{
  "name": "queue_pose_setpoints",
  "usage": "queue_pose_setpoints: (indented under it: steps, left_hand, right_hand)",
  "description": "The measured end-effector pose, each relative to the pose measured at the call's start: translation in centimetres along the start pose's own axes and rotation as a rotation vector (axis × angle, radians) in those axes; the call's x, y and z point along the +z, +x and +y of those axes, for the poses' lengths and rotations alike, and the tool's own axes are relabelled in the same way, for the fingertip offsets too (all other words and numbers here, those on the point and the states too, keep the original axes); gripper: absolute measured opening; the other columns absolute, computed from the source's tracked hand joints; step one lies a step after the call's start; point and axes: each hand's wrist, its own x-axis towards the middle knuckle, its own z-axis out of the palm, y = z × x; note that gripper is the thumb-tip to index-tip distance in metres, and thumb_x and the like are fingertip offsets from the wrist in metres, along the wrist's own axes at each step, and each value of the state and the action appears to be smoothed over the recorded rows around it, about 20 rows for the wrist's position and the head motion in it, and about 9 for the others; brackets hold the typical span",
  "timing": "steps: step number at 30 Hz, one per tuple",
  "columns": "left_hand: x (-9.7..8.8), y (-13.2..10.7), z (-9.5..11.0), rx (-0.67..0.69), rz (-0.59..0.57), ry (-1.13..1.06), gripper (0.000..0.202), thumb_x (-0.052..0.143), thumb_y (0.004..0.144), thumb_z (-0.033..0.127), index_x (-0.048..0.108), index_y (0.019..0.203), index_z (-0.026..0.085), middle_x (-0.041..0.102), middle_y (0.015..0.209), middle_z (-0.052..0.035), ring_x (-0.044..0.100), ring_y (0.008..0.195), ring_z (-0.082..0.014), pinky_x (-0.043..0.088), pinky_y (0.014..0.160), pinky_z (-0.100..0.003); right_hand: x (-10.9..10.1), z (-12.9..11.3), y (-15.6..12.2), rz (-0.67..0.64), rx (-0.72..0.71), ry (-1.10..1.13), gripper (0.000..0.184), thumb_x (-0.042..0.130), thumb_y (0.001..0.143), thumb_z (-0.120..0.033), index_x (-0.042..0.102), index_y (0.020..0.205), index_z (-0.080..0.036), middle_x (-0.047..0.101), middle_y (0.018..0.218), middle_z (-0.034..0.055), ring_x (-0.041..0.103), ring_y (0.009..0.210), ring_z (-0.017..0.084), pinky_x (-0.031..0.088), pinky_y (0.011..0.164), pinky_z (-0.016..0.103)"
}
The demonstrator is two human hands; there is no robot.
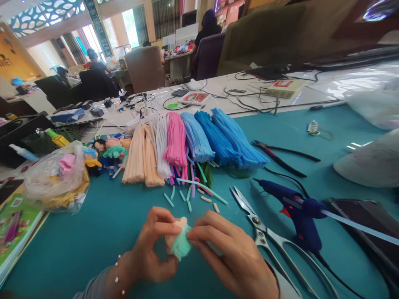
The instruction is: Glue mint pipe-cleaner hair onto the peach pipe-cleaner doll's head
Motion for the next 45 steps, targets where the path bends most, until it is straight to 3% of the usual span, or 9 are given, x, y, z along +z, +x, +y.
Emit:
queue_pose_setpoints:
  steps: [11,17,28,34,45]
  left_hand:
    - [-0.3,-0.1,0.1,0.01,-0.051,0.023,0.051,0.054,0.068,0.008,0.049,0.116,0.025,0.045,0.098,-0.0065,0.047,0.087,-0.0204,0.047,0.069,-0.031]
    - [-0.3,-0.4,-0.1,0.0,-0.017,-0.037,0.05,0.056,0.069,0.011,0.048,0.116,0.026,0.045,0.098,-0.0069,0.046,0.088,-0.0219,0.047,0.069,-0.033]
    - [-0.2,-0.9,-0.3,-0.059,0.018,-0.082,0.041,0.06,0.073,0.015,0.05,0.111,0.026,0.047,0.097,-0.0078,0.047,0.09,-0.0239,0.047,0.072,-0.037]
    - [-0.2,-1.0,-0.5,-0.035,-0.022,-0.088,0.052,0.059,0.072,0.012,0.047,0.121,0.025,0.046,0.098,-0.0077,0.046,0.091,-0.0233,0.046,0.073,-0.036]
    - [0.0,-0.7,-0.4,-0.043,-0.015,-0.089,0.043,0.058,0.075,0.015,0.05,0.115,0.025,0.045,0.097,-0.0072,0.047,0.089,-0.0225,0.045,0.07,-0.034]
  right_hand:
    - [0.1,-0.1,0.3,-0.033,0.061,0.123,0.018,0.047,0.088,-0.007,0.061,0.089,-0.018,0.059,0.075,0.0039,0.058,0.067,0.013,0.048,0.058,0.022]
    - [0.0,0.1,0.0,0.063,0.053,0.208,0.021,0.048,0.082,-0.006,0.061,0.092,-0.019,0.062,0.075,0.0036,0.06,0.063,0.014,0.049,0.056,0.024]
    - [0.6,0.7,-0.2,0.101,-0.044,0.094,0.018,0.051,0.081,-0.005,0.062,0.088,-0.018,0.06,0.076,0.0041,0.058,0.066,0.013,0.048,0.057,0.023]
    - [0.7,0.9,-0.4,0.088,-0.078,0.054,0.019,0.05,0.081,-0.005,0.061,0.089,-0.017,0.058,0.076,0.0046,0.054,0.066,0.013,0.045,0.057,0.025]
    - [0.2,0.2,0.1,0.114,-0.048,0.015,0.019,0.049,0.081,-0.003,0.058,0.088,-0.019,0.06,0.074,0.0042,0.057,0.064,0.014,0.049,0.056,0.025]
